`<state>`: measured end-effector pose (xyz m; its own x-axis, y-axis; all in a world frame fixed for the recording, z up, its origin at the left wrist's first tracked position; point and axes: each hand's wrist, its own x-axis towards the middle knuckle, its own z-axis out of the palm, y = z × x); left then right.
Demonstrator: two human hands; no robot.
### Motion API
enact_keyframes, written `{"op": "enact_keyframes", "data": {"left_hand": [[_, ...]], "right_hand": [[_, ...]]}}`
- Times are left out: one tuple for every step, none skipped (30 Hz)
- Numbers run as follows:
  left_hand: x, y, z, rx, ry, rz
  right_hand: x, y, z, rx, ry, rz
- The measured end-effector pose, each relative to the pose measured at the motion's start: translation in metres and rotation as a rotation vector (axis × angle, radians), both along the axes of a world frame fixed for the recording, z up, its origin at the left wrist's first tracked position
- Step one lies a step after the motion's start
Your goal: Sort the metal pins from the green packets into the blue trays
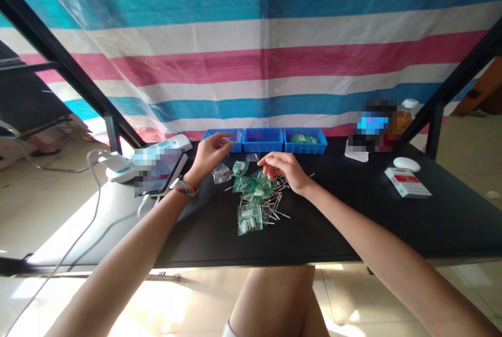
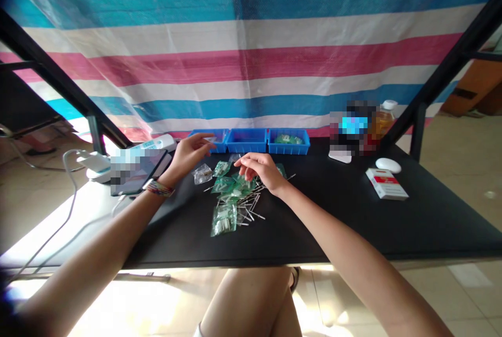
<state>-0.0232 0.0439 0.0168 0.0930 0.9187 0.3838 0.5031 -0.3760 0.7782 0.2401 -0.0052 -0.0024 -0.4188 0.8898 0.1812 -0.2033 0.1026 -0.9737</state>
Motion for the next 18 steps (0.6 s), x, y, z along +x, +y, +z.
{"op": "enact_keyframes", "data": {"left_hand": [[0.003,-0.004,0.0,0.012,0.132,-0.063],[0.006,-0.008,0.0,0.022,0.266,-0.13],[0.01,-0.012,0.0,0.027,0.389,-0.194],[0.013,-0.016,0.0,0.041,0.489,-0.239],[0.016,-0.019,-0.001,0.061,0.564,-0.27],[0.019,-0.021,-0.002,0.081,0.616,-0.291],[0.02,-0.022,-0.002,0.096,0.651,-0.309],[0.02,-0.023,-0.003,0.102,0.671,-0.33],[0.02,-0.022,-0.004,0.098,0.68,-0.352],[0.019,-0.021,-0.004,0.091,0.679,-0.373],[0.018,-0.02,-0.004,0.084,0.675,-0.393],[0.016,-0.018,-0.004,0.078,0.668,-0.41],[0.015,-0.017,-0.003,0.075,0.661,-0.425],[0.014,-0.016,-0.003,0.075,0.654,-0.434],[0.014,-0.016,-0.002,0.077,0.651,-0.439],[0.014,-0.016,-0.002,0.082,0.652,-0.442],[0.014,-0.017,-0.001,0.089,0.656,-0.44],[0.015,-0.017,-0.001,0.097,0.664,-0.435]], "right_hand": [[0.0,0.0,0.0,0.004,-0.002,-0.002],[0.0,0.0,0.0,0.008,-0.004,-0.002],[0.0,0.0,0.0,0.012,-0.007,0.0],[0.0,0.001,0.0,0.015,-0.01,0.004],[0.0,0.001,0.0,0.019,-0.013,0.007],[0.0,0.001,0.0,0.022,-0.016,0.009],[0.0,0.001,0.0,0.025,-0.019,0.008],[0.0,0.001,0.0,0.026,-0.021,0.006],[0.0,0.001,0.0,0.027,-0.022,0.002],[0.0,0.002,0.0,0.028,-0.023,0.0],[0.0,0.002,0.0,0.028,-0.025,-0.001],[0.0,0.002,0.0,0.028,-0.025,0.0],[0.0,0.002,0.0,0.029,-0.025,0.002],[0.0,0.002,0.0,0.03,-0.025,0.005],[0.0,0.001,-0.001,0.031,-0.027,0.008],[0.001,0.001,-0.001,0.032,-0.03,0.009],[0.001,0.001,0.0,0.034,-0.034,0.01],[0.001,0.001,0.0,0.035,-0.039,0.009]]}}
